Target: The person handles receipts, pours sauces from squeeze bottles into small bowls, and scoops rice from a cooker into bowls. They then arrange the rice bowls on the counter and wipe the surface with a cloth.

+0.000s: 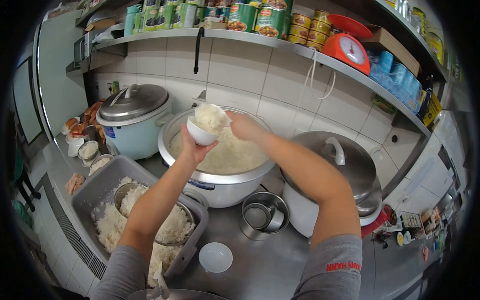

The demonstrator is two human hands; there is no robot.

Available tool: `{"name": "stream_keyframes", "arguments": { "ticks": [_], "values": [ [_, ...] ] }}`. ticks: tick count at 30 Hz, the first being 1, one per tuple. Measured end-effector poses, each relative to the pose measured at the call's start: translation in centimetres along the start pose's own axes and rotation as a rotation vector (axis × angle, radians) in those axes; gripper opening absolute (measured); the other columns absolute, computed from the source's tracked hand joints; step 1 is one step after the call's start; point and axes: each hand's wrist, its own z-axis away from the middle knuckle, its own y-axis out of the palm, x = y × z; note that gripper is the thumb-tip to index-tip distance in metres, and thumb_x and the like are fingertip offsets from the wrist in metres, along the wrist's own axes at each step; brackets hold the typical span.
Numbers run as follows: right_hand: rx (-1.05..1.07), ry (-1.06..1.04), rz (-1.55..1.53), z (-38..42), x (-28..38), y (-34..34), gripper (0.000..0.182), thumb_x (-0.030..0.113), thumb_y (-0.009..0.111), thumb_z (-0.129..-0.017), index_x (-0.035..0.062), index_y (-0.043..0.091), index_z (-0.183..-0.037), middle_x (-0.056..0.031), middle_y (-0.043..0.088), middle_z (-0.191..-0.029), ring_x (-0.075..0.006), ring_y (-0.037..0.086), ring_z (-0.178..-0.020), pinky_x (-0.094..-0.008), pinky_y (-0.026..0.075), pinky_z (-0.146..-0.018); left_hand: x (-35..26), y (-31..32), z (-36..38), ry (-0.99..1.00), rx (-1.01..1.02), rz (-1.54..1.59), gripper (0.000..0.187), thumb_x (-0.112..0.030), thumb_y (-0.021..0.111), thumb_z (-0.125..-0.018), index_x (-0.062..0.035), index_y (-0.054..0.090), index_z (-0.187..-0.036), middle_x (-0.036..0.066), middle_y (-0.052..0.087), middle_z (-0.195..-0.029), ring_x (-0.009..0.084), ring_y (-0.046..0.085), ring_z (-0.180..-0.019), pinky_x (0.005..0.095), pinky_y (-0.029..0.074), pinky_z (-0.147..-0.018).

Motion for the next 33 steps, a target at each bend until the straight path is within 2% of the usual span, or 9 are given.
{"name": "stream_keyframes", "arguments": {
  "ticks": [1,4,8,14,17,20,22,25,33],
  "values": [
    [-0.185,-0.220,0.344,0.8,-0.3,1.3,0.044,0.006,0.045,-0.082,0.0055,0.041,-0.126,-0.0147,0.058,-0.074,-0.0270,0.058,-0.063,-0.0358,0.049,-0.061,0.8,0.5,-0.2,-0.002,-0.024,0.048,0.071,-0.064,0.023,-0.083,-0.0128,0.029,-0.132,0.015,0.034,-0.130,0.0348,0.038,-0.117,0.0517,0.037,-0.092],
    [-0.253,-0.213,0.366,5.0,1.7,3.0,0.051,0.002,0.044,-0.079,0.0068,0.036,-0.129,-0.0199,0.055,-0.086,-0.0355,0.056,-0.076,-0.0421,0.046,-0.072,2.2,1.9,0.0,-0.013,-0.049,0.129,0.068,-0.062,0.020,-0.085,-0.0136,0.028,-0.132,0.014,0.034,-0.131,0.0343,0.037,-0.118,0.0516,0.036,-0.093],
    [-0.253,-0.314,0.484,6.8,1.9,3.6,0.051,0.001,0.044,-0.078,0.0051,0.036,-0.129,-0.0197,0.053,-0.093,-0.0353,0.056,-0.076,-0.0416,0.047,-0.071,2.5,1.4,0.3,-0.018,-0.032,0.156,0.066,-0.060,0.019,-0.085,-0.0137,0.031,-0.131,0.014,0.037,-0.129,0.0344,0.039,-0.117,0.0508,0.037,-0.093],
    [-0.200,-0.104,-0.155,5.9,2.9,-2.4,0.045,0.003,0.043,-0.082,0.0046,0.038,-0.126,-0.0211,0.060,-0.087,-0.0351,0.059,-0.077,-0.0405,0.047,-0.072,0.2,-0.4,0.7,-0.020,0.090,0.118,0.065,-0.060,0.022,-0.084,-0.0146,0.034,-0.128,0.014,0.039,-0.128,0.0336,0.043,-0.114,0.0512,0.041,-0.088],
    [-0.241,-0.247,0.082,4.3,1.1,-0.6,0.036,0.005,0.042,-0.081,0.0068,0.048,-0.117,-0.0194,0.062,-0.089,-0.0362,0.059,-0.081,-0.0414,0.047,-0.073,-0.8,0.0,1.2,0.025,0.088,0.065,0.065,-0.060,0.022,-0.083,-0.0145,0.035,-0.128,0.013,0.041,-0.127,0.0337,0.044,-0.112,0.0508,0.042,-0.086],
    [-0.297,-0.076,0.440,1.5,-3.3,-0.6,0.032,0.007,0.044,-0.078,0.0053,0.054,-0.109,-0.0157,0.063,-0.082,-0.0319,0.061,-0.079,-0.0394,0.048,-0.071,-2.3,-0.3,2.1,0.042,0.013,0.033,0.063,-0.059,0.023,-0.084,-0.0150,0.035,-0.128,0.013,0.040,-0.128,0.0355,0.042,-0.114,0.0499,0.041,-0.089],
    [0.159,0.064,0.914,0.9,-6.5,0.8,0.027,0.009,0.044,-0.078,0.0060,0.061,-0.099,-0.0118,0.064,-0.085,-0.0276,0.062,-0.081,-0.0376,0.049,-0.070,-3.2,-1.2,2.7,0.054,0.022,-0.001,0.063,-0.059,0.024,-0.084,-0.0147,0.034,-0.129,0.013,0.040,-0.128,0.0355,0.042,-0.114,0.0500,0.041,-0.089],
    [0.306,-0.082,1.090,1.2,-8.5,2.5,0.024,0.009,0.046,-0.077,0.0079,0.064,-0.092,-0.0091,0.065,-0.087,-0.0248,0.063,-0.081,-0.0370,0.049,-0.068,-4.6,-1.8,3.5,0.074,0.019,-0.032,0.063,-0.059,0.024,-0.083,-0.0149,0.037,-0.126,0.012,0.042,-0.126,0.0325,0.044,-0.112,0.0492,0.043,-0.085],
    [0.588,-0.103,0.915,4.6,-4.0,0.8,0.029,0.026,0.051,-0.072,0.0171,0.063,-0.097,-0.0059,0.064,-0.093,-0.0254,0.061,-0.086,-0.0382,0.048,-0.070,-5.7,-1.8,5.6,0.119,0.087,0.052,0.063,-0.056,0.025,-0.084,-0.0131,0.033,-0.130,0.015,0.036,-0.131,0.0369,0.039,-0.117,0.0519,0.038,-0.092]
  ]
}}
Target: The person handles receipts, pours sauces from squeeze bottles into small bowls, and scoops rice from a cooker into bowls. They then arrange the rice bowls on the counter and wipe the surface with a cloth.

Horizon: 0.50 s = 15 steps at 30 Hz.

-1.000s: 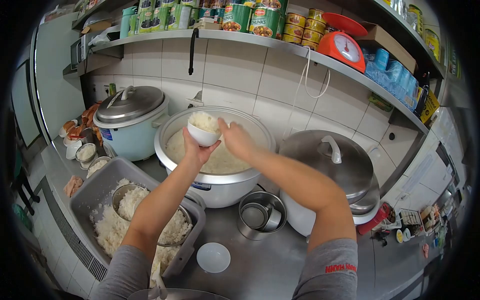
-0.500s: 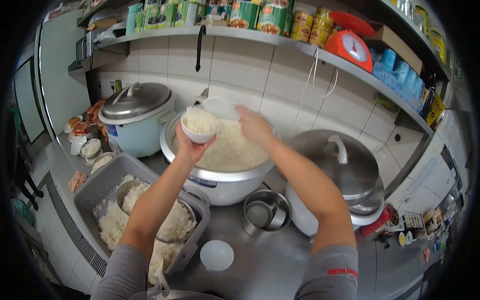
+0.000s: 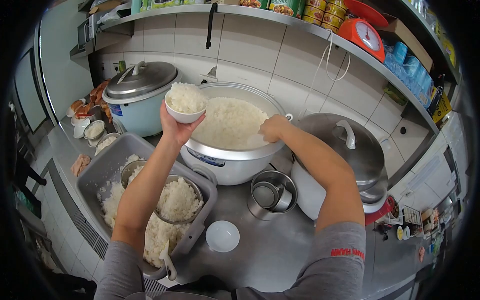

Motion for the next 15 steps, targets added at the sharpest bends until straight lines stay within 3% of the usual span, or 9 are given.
{"name": "stream_keyframes", "arguments": {
  "ticks": [4,8,10,11,13,14,15],
  "values": [
    [-0.014,-0.042,-0.118,2.1,0.1,-2.2,0.036,0.032,0.052,-0.073,0.0235,0.061,-0.107,-0.0075,0.063,-0.095,-0.0260,0.059,-0.090,-0.0382,0.047,-0.074,-0.2,0.1,1.0,0.054,0.012,0.035,0.063,-0.053,0.029,-0.084,-0.0108,0.031,-0.131,0.016,0.032,-0.134,0.0387,0.033,-0.121,0.0571,0.033,-0.094],
    [-0.092,-0.079,-0.314,1.7,0.6,-2.4,0.039,0.037,0.054,-0.073,0.0236,0.059,-0.110,-0.0069,0.062,-0.098,-0.0260,0.057,-0.095,-0.0370,0.046,-0.077,-0.4,-0.4,0.6,-0.017,-0.007,0.089,0.062,-0.049,0.027,-0.083,-0.0094,0.032,-0.131,0.017,0.033,-0.133,0.0392,0.035,-0.120,0.0589,0.031,-0.093],
    [-0.253,-0.207,-0.500,0.0,1.2,-1.1,0.040,0.037,0.059,-0.076,0.0244,0.058,-0.114,-0.0075,0.064,-0.081,-0.0200,0.061,-0.071,-0.0325,0.046,-0.060,-0.1,-0.4,0.4,-0.049,0.000,0.130,0.062,-0.047,0.028,-0.083,-0.0087,0.031,-0.131,0.017,0.032,-0.133,0.0396,0.035,-0.120,0.0593,0.030,-0.093],
    [-0.259,-0.204,-0.500,-0.1,1.4,-1.2,0.040,0.037,0.059,-0.076,0.0244,0.058,-0.114,-0.0075,0.064,-0.081,-0.0200,0.061,-0.071,-0.0325,0.046,-0.060,0.0,-0.4,0.5,-0.052,-0.028,0.142,0.062,-0.047,0.028,-0.082,-0.0096,0.032,-0.131,0.017,0.033,-0.133,0.0393,0.035,-0.120,0.0589,0.030,-0.093],
    [0.013,-0.044,-1.076,-0.1,2.4,-1.7,0.034,0.032,0.057,-0.076,0.0095,0.062,-0.101,-0.0082,0.057,-0.064,-0.0179,0.053,-0.049,-0.0307,0.040,-0.043,0.3,-0.2,0.4,-0.052,-0.055,0.149,0.061,-0.046,0.027,-0.082,-0.0104,0.032,-0.131,0.016,0.033,-0.133,0.0390,0.034,-0.120,0.0584,0.030,-0.093],
    [-0.011,-0.080,-1.235,-0.3,2.7,-1.6,0.025,0.025,0.056,-0.078,0.0030,0.062,-0.088,-0.0051,0.048,-0.054,-0.0132,0.040,-0.038,-0.0269,0.031,-0.034,0.4,-0.1,0.4,-0.024,-0.060,0.123,0.061,-0.048,0.026,-0.082,-0.0117,0.032,-0.131,0.016,0.033,-0.133,0.0383,0.035,-0.120,0.0580,0.031,-0.093],
    [-0.021,-0.085,-1.240,-0.7,2.4,-1.5,0.025,0.025,0.056,-0.078,0.0030,0.062,-0.088,-0.0051,0.048,-0.054,-0.0132,0.040,-0.038,-0.0269,0.031,-0.034,0.4,-0.1,0.4,0.005,-0.064,0.097,0.061,-0.050,0.025,-0.083,-0.0130,0.033,-0.131,0.015,0.034,-0.133,0.0376,0.036,-0.120,0.0575,0.031,-0.092]
  ]
}}
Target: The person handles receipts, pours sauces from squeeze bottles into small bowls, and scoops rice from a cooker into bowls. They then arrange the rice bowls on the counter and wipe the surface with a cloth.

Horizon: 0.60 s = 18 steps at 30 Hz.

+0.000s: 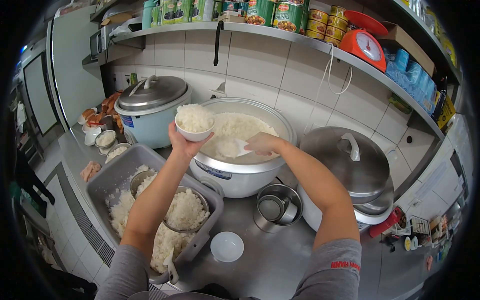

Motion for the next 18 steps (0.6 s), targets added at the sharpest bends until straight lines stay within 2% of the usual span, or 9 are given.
{"name": "stream_keyframes", "arguments": {
  "ticks": [3,5,6,8,10,12,14,16,18],
  "values": [
    [-0.078,0.082,-0.003,-1.2,-0.3,-2.0,0.019,0.020,0.053,-0.079,0.0015,0.058,-0.078,-0.0060,0.050,-0.056,-0.0137,0.042,-0.040,-0.0272,0.033,-0.036,0.0,-0.6,-0.3,0.007,-0.019,-0.005,0.063,-0.056,0.024,-0.083,-0.0168,0.031,-0.132,0.012,0.032,-0.135,0.0359,0.031,-0.123,0.0580,0.025,-0.097],
    [-0.270,0.056,-0.157,-1.5,0.5,-3.4,0.017,0.017,0.052,-0.078,0.0015,0.056,-0.075,-0.0070,0.051,-0.058,-0.0138,0.044,-0.041,-0.0286,0.034,-0.037,0.5,-0.9,-0.9,0.006,-0.027,-0.023,0.063,-0.057,0.022,-0.084,-0.0171,0.032,-0.132,0.012,0.033,-0.135,0.0356,0.032,-0.123,0.0574,0.026,-0.096],
    [-0.276,0.053,-0.152,-1.7,0.9,-3.9,0.017,0.017,0.052,-0.078,0.0015,0.056,-0.075,-0.0070,0.051,-0.058,-0.0138,0.044,-0.041,-0.0286,0.034,-0.037,0.9,-0.9,-1.2,-0.001,-0.040,-0.041,0.064,-0.059,0.020,-0.084,-0.0174,0.033,-0.131,0.012,0.033,-0.134,0.0352,0.033,-0.122,0.0568,0.027,-0.096],
    [-0.398,-0.097,-0.219,-1.2,3.8,-3.8,0.016,0.014,0.051,-0.080,0.0007,0.059,-0.080,-0.0091,0.053,-0.059,-0.0159,0.047,-0.043,-0.0295,0.038,-0.040,2.0,-0.6,-1.7,-0.006,-0.050,-0.047,0.063,-0.058,0.020,-0.085,-0.0177,0.034,-0.131,0.011,0.034,-0.134,0.0348,0.034,-0.122,0.0563,0.027,-0.095],
    [-0.500,-0.225,-0.016,-0.4,6.5,-1.5,0.022,0.009,0.049,-0.079,0.0008,0.058,-0.097,-0.0133,0.056,-0.067,-0.0222,0.055,-0.052,-0.0334,0.044,-0.047,2.8,-0.1,-2.2,-0.009,-0.063,-0.050,0.062,-0.057,0.019,-0.085,-0.0181,0.034,-0.130,0.011,0.034,-0.134,0.0344,0.035,-0.121,0.0559,0.028,-0.095],
    [-0.792,-0.416,0.731,-0.8,6.0,2.4,0.038,0.005,0.048,-0.078,0.0030,0.050,-0.116,-0.0182,0.057,-0.077,-0.0293,0.059,-0.066,-0.0380,0.048,-0.058,3.0,0.4,-2.3,-0.015,-0.107,-0.038,0.061,-0.057,0.019,-0.085,-0.0183,0.035,-0.130,0.010,0.036,-0.133,0.0337,0.035,-0.120,0.0556,0.029,-0.094],
    [-0.758,-0.350,0.719,1.4,7.8,5.9,0.047,0.005,0.047,-0.075,0.0033,0.043,-0.122,-0.0222,0.056,-0.084,-0.0329,0.059,-0.078,-0.0418,0.049,-0.065,2.8,0.3,-1.9,-0.014,-0.123,-0.016,0.061,-0.056,0.019,-0.085,-0.0182,0.035,-0.130,0.010,0.036,-0.132,0.0335,0.036,-0.120,0.0556,0.029,-0.094],
    [-0.769,-0.375,0.699,2.5,8.6,8.2,0.043,0.004,0.046,-0.078,0.0056,0.046,-0.122,-0.0198,0.058,-0.083,-0.0318,0.059,-0.076,-0.0407,0.049,-0.066,1.3,-0.3,-0.8,0.005,-0.151,0.007,0.060,-0.056,0.020,-0.085,-0.0181,0.036,-0.129,0.010,0.037,-0.132,0.0332,0.036,-0.120,0.0556,0.030,-0.094],
    [-0.776,-0.405,0.665,3.0,9.9,9.1,0.040,0.004,0.044,-0.081,0.0078,0.048,-0.121,-0.0174,0.059,-0.082,-0.0308,0.059,-0.073,-0.0396,0.049,-0.067,-0.6,-1.5,1.1,0.033,-0.081,-0.019,0.059,-0.055,0.020,-0.085,-0.0178,0.038,-0.128,0.009,0.039,-0.131,0.0330,0.037,-0.120,0.0562,0.031,-0.092]
  ]
}}
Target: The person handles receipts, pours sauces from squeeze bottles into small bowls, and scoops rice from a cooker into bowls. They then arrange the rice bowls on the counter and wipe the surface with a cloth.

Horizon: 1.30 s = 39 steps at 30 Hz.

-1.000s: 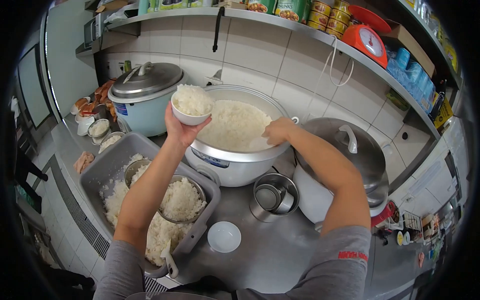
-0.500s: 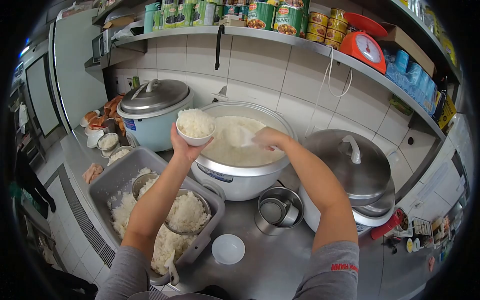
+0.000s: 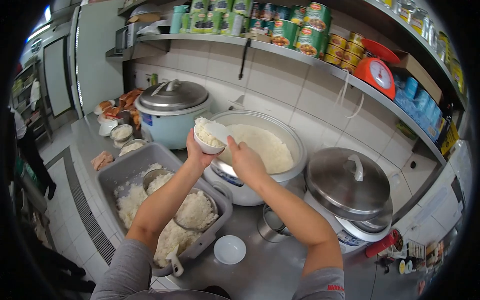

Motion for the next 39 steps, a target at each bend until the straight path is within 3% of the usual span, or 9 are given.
{"name": "stream_keyframes", "arguments": {
  "ticks": [3,8,16,19,23,25,28,34,39],
  "values": [
    [-0.182,0.043,-0.518,-0.4,1.4,-2.1,0.039,0.004,0.047,-0.082,-0.0033,0.044,-0.121,-0.0210,0.058,-0.095,-0.0316,0.059,-0.078,-0.0354,0.047,-0.071,-3.3,-2.7,3.9,0.056,0.056,-0.001,0.059,-0.054,0.022,-0.085,-0.0171,0.040,-0.126,0.009,0.043,-0.128,0.0330,0.043,-0.115,0.0547,0.035,-0.090],
    [-0.017,0.051,-0.421,3.8,11.2,1.4,0.041,0.003,0.046,-0.082,-0.0043,0.041,-0.123,-0.0250,0.056,-0.096,-0.0386,0.055,-0.088,-0.0407,0.044,-0.077,-5.0,-6.3,9.9,0.249,-0.008,0.073,0.055,-0.051,0.027,-0.086,-0.0148,0.045,-0.122,0.008,0.049,-0.123,0.0295,0.048,-0.112,0.0496,0.040,-0.089],
    [0.434,0.237,-1.062,5.1,13.0,1.6,0.040,0.006,0.047,-0.084,0.0083,0.046,-0.124,-0.0072,0.060,-0.085,-0.0095,0.053,-0.060,-0.0251,0.046,-0.053,-8.0,-13.9,18.2,0.046,0.114,0.062,0.050,-0.047,0.034,-0.086,-0.0103,0.051,-0.117,0.008,0.055,-0.115,0.0274,0.054,-0.104,0.0446,0.043,-0.088],
    [-0.097,-0.402,-0.607,7.8,15.6,3.4,0.038,0.008,0.045,-0.085,0.0078,0.046,-0.123,-0.0055,0.060,-0.086,-0.0089,0.054,-0.061,-0.0235,0.046,-0.056,-8.3,-15.0,19.1,-0.055,0.097,0.012,0.051,-0.047,0.035,-0.086,-0.0104,0.050,-0.117,0.009,0.054,-0.116,0.0274,0.053,-0.105,0.0449,0.042,-0.089],
    [-0.002,-0.336,-0.614,9.3,15.6,2.1,0.036,0.008,0.045,-0.085,0.0068,0.048,-0.121,-0.0062,0.060,-0.086,-0.0090,0.054,-0.061,-0.0231,0.047,-0.058,-8.3,-16.5,20.1,-0.198,0.089,0.025,0.050,-0.045,0.035,-0.087,-0.0087,0.050,-0.118,0.010,0.055,-0.116,0.0280,0.054,-0.104,0.0457,0.042,-0.089],
    [0.328,0.189,-1.000,7.1,13.7,1.0,0.037,0.008,0.047,-0.083,0.0073,0.049,-0.121,-0.0068,0.060,-0.086,-0.0095,0.055,-0.061,-0.0242,0.046,-0.057,-8.8,-17.0,20.2,-0.247,0.097,0.014,0.050,-0.045,0.036,-0.087,-0.0077,0.050,-0.117,0.011,0.055,-0.115,0.0282,0.055,-0.103,0.0460,0.043,-0.089],
    [0.738,0.146,-0.967,4.0,12.5,1.1,0.038,0.012,0.046,-0.084,0.0086,0.047,-0.122,-0.0084,0.063,-0.080,-0.0130,0.056,-0.066,-0.0295,0.044,-0.064,-8.6,-17.7,19.8,-0.382,0.245,0.008,0.050,-0.043,0.036,-0.087,-0.0054,0.050,-0.117,0.013,0.055,-0.113,0.0288,0.056,-0.101,0.0463,0.044,-0.088],
    [0.201,-0.506,-0.591,7.7,14.4,0.6,0.045,0.002,0.051,-0.079,0.0174,0.050,-0.121,-0.0065,0.058,-0.080,-0.0212,0.057,-0.066,-0.0310,0.046,-0.061,-8.4,-18.3,19.7,-0.331,0.189,-0.081,0.050,-0.041,0.035,-0.089,-0.0029,0.047,-0.118,0.015,0.054,-0.114,0.0300,0.055,-0.103,0.0449,0.043,-0.091],
    [0.268,-0.465,-0.467,8.2,14.4,0.7,0.051,0.000,0.055,-0.074,0.0190,0.051,-0.121,-0.0085,0.056,-0.081,-0.0251,0.055,-0.072,-0.0339,0.045,-0.064,-7.5,-16.8,20.8,-0.388,0.026,-0.089,0.054,-0.048,0.030,-0.086,-0.0106,0.047,-0.121,0.013,0.049,-0.122,0.0342,0.049,-0.110,0.0565,0.037,-0.089]
  ]
}}
